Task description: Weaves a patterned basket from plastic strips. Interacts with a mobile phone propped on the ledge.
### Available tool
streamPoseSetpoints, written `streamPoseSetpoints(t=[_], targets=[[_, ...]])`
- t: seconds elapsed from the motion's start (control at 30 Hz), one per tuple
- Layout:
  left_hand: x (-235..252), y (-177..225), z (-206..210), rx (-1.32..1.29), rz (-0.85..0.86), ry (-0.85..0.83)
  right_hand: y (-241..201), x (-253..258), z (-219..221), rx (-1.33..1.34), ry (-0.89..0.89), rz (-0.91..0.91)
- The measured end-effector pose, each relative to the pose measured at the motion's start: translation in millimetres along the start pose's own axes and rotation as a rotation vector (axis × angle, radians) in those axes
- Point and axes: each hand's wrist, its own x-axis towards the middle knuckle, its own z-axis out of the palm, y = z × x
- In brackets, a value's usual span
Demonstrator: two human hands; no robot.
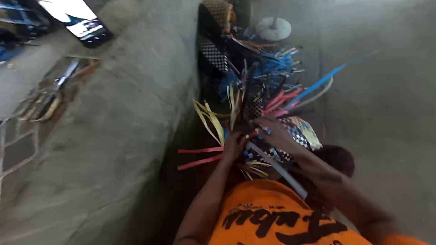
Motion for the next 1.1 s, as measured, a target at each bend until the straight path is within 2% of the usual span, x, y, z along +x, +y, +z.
streamPoseSetpoints(t=[0.07,0.13,0.2,0.27,0.3,0.37,0.43,0.5,0.57,0.7,0.8,0.97,1.03,1.1], targets=[[1,-3,-2,-0.021,-0.014,-0.019,-9,-1,-7,0.286,0.022,0.112],[3,-5,-3,0.008,-0.010,-0.019,-12,-2,-6,0.386,-0.123,0.323],[6,-5,-3,0.066,0.031,-0.008,-2,-1,6,0.204,-0.422,0.466],[6,-8,-5,0.105,0.087,-0.015,2,-4,17,0.022,-0.632,0.418],[6,-10,-6,0.099,0.115,-0.029,-1,-5,18,-0.029,-0.659,0.355],[7,-22,-8,0.044,0.169,-0.069,-14,-4,9,-0.075,-0.593,0.278],[2,-20,-8,-0.054,0.163,-0.114,-19,4,2,-0.099,-0.447,0.217],[-4,-12,-7,-0.120,0.175,-0.162,-9,13,3,-0.076,-0.291,0.124],[-5,-11,-6,-0.101,0.220,-0.172,6,19,6,-0.059,-0.210,0.044],[-2,-11,-8,0.022,0.181,-0.173,29,6,-3,-0.102,-0.247,0.029],[-2,-6,-2,0.051,0.212,-0.154,48,-2,-7,-0.212,-0.246,0.096],[1,11,1,0.125,0.094,-0.111,50,3,3,-0.525,-0.036,-0.118],[-1,15,2,0.116,0.065,-0.089,38,8,5,-0.418,-0.077,-0.097],[-4,18,5,0.129,0.074,-0.081,31,14,7,-0.167,-0.166,-0.022]])
